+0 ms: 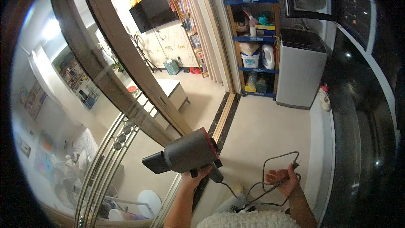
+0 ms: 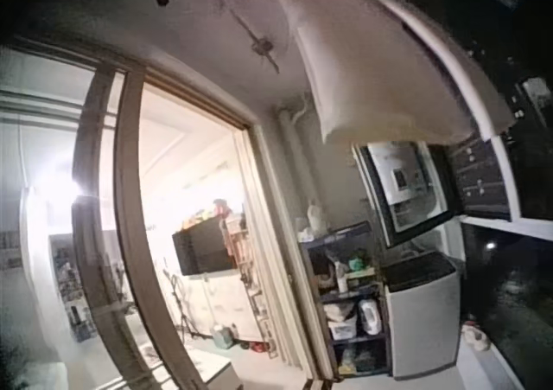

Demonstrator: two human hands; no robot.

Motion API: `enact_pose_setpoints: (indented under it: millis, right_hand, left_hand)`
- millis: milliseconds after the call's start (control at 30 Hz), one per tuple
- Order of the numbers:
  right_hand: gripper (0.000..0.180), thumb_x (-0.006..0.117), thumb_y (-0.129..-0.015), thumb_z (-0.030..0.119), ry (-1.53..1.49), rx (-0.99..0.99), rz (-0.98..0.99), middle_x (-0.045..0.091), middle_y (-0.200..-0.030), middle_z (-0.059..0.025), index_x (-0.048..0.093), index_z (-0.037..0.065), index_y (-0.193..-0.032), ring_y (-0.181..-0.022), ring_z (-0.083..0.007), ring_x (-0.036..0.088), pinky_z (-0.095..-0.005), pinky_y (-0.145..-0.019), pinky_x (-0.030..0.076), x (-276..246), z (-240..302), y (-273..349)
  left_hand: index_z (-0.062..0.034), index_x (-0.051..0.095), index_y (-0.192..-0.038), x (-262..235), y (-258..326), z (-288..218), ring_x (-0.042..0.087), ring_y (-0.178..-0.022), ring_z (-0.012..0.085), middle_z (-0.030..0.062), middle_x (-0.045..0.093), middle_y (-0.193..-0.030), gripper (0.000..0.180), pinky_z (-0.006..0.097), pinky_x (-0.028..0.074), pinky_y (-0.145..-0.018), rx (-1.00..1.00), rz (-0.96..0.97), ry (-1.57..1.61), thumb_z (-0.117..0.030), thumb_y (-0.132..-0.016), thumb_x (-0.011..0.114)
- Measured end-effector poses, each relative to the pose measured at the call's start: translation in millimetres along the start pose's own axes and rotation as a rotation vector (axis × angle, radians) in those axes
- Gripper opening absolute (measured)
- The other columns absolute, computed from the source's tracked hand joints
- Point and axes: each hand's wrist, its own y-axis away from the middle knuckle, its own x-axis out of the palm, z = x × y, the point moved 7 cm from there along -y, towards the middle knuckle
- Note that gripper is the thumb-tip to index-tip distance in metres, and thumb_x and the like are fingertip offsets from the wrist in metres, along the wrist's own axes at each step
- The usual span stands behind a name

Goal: The person retrieves a black wall hanger from a bathroom cabinet, sticks it to the wall, and mounts a hair dryer on it. They then move the hair dryer to a balcony area and place it on a cushioned surface.

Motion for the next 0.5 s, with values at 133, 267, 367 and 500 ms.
enact_pose_setpoints:
  millis: [133, 267, 367, 500]
  right_hand:
    - [0.062, 0.028, -0.091, 0.060, 0.026, 0.197, 0.182, 0.057, -0.117, -0.0218, 0.058, 0.013, -0.120, -0.105, -0.0359, 0.057, -0.0476, -0.081, 0.051, 27, 17, -105]
    - [0.052, 0.035, -0.093, 0.052, 0.149, 0.200, 0.233, 0.049, -0.127, -0.0218, 0.040, 0.023, -0.136, -0.108, -0.0339, 0.056, -0.0451, -0.082, 0.051, 43, 49, -208]
    - [0.055, 0.045, -0.092, 0.046, 0.247, 0.226, 0.210, 0.038, -0.137, -0.0197, 0.031, 0.026, -0.141, -0.116, -0.0364, 0.048, -0.0499, -0.088, 0.048, 66, 71, -284]
    - [0.064, 0.051, -0.087, 0.052, 0.365, 0.192, 0.197, 0.029, -0.143, -0.0174, 0.028, 0.029, -0.142, -0.129, -0.0366, 0.033, -0.0564, -0.095, 0.040, 96, 86, -394]
  left_hand:
    - [-0.0032, 0.052, -0.112, -10, -91, 38, 0.061, -0.090, 0.0254, 0.0116, 0.059, -0.106, 0.048, 0.032, 0.054, -0.074, 0.163, -0.024, -0.099, -0.003, -0.069, 0.074]
    - [-0.0046, 0.059, -0.103, 20, -195, 42, 0.061, -0.089, 0.0202, 0.0091, 0.063, -0.098, 0.042, 0.031, 0.052, -0.075, 0.025, 0.008, -0.097, -0.009, -0.067, 0.080]
    - [-0.0053, 0.062, -0.098, 51, -271, 21, 0.062, -0.089, 0.0174, 0.0069, 0.065, -0.095, 0.038, 0.032, 0.050, -0.076, 0.196, 0.163, -0.165, -0.011, -0.066, 0.081]
    - [-0.0048, 0.062, -0.098, 101, -367, -1, 0.061, -0.087, 0.0162, 0.0064, 0.066, -0.093, 0.033, 0.033, 0.050, -0.076, 0.285, 0.444, -0.292, -0.009, -0.069, 0.078]
